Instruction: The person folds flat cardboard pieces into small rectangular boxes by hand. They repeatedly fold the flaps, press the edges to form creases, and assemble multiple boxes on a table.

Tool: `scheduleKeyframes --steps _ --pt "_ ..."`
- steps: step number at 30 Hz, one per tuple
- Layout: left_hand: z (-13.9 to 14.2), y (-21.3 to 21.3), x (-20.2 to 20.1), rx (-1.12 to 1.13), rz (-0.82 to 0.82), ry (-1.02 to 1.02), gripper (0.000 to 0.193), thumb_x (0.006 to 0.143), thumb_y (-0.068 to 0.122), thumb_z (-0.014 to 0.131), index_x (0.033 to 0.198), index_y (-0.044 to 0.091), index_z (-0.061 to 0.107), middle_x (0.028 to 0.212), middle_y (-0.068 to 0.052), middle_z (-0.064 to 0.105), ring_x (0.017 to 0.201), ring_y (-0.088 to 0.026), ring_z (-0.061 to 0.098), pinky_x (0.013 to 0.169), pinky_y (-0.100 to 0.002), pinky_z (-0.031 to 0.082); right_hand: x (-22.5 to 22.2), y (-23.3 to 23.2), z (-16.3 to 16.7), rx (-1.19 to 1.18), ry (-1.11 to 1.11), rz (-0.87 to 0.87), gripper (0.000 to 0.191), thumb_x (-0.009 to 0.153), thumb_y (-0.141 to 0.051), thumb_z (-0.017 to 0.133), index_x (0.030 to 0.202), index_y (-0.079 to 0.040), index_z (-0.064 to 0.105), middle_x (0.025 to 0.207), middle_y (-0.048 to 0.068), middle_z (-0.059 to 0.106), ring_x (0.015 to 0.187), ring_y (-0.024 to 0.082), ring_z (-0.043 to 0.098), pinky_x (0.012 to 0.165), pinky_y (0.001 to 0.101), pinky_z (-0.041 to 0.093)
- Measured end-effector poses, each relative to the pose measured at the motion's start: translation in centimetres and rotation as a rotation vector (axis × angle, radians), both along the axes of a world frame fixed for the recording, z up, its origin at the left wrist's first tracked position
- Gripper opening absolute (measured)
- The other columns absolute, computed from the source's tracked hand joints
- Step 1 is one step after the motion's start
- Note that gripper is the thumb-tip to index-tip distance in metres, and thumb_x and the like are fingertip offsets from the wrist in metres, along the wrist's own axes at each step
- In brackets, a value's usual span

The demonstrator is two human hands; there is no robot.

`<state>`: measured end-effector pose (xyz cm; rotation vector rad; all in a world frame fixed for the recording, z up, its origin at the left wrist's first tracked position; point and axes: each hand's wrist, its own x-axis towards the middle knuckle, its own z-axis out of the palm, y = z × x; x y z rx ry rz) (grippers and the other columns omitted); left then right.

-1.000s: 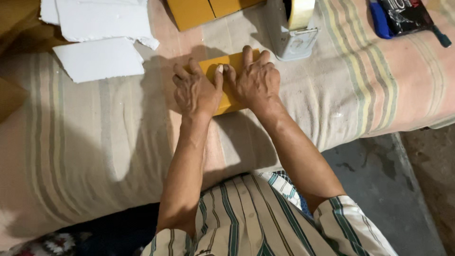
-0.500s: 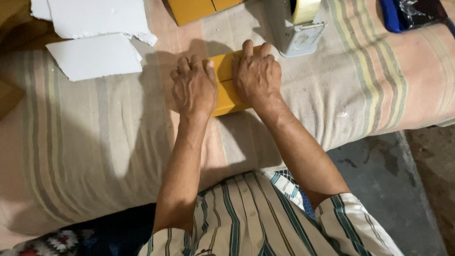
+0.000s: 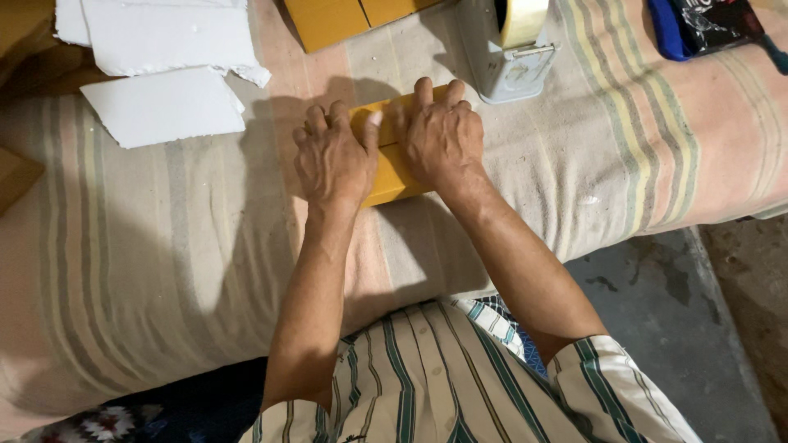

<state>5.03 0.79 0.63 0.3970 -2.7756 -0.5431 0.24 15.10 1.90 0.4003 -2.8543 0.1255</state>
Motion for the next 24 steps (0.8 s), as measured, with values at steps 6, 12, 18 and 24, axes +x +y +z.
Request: scheduleKeyframes --steps 6,12,18,24 --pt "0.30 -0.11 -0.14 0.009 -0.004 -0.026 0.045 0.104 0.045 0.047 0.125 0.006 0.059 0.124 -0.021 0.055 0.107 -0.042 0.059 0.074 -0.051 0.059 -0.24 0.11 -0.06 0.031 -0.149 -0.022 0.074 0.103 -0.072 0.049 0.121 0.000 0.050 0.098 0.027 0.057 0.078 0.036 0.068 0.062 0.0444 0.057" --pt "0.20 -0.11 0.08 0.020 -0.003 -0.025 0.037 0.107 0.039 0.045 0.122 0.010 0.061 0.124 -0.017 0.057 0.108 -0.040 0.060 0.079 -0.051 0.058 -0.23 0.33 -0.71 -0.068 0.006 -0.009 0.033 0.109 -0.037 0.051 0.118 -0.005 0.054 0.101 0.025 0.060 0.078 0.038 0.070 0.065 0.0459 0.057" --pt "-0.04 -0.33 -0.24 0.073 -0.005 -0.049 0.044 0.105 0.044 0.046 0.127 0.008 0.059 0.127 -0.019 0.055 0.107 -0.038 0.060 0.076 -0.048 0.060 -0.73 0.19 -0.85 -0.084 -0.019 -0.075 0.036 0.111 -0.041 0.050 0.119 -0.006 0.056 0.104 0.027 0.060 0.077 0.039 0.071 0.063 0.0458 0.058" --pt "-0.31 -0.45 -0.07 0.002 -0.011 -0.026 0.059 0.102 0.058 0.051 0.131 0.006 0.056 0.128 -0.022 0.053 0.109 -0.041 0.058 0.076 -0.051 0.058 -0.24 0.42 -0.60 -0.083 0.080 0.019 0.054 0.103 -0.056 0.054 0.111 -0.003 0.057 0.098 0.026 0.060 0.072 0.037 0.070 0.059 0.0436 0.057"
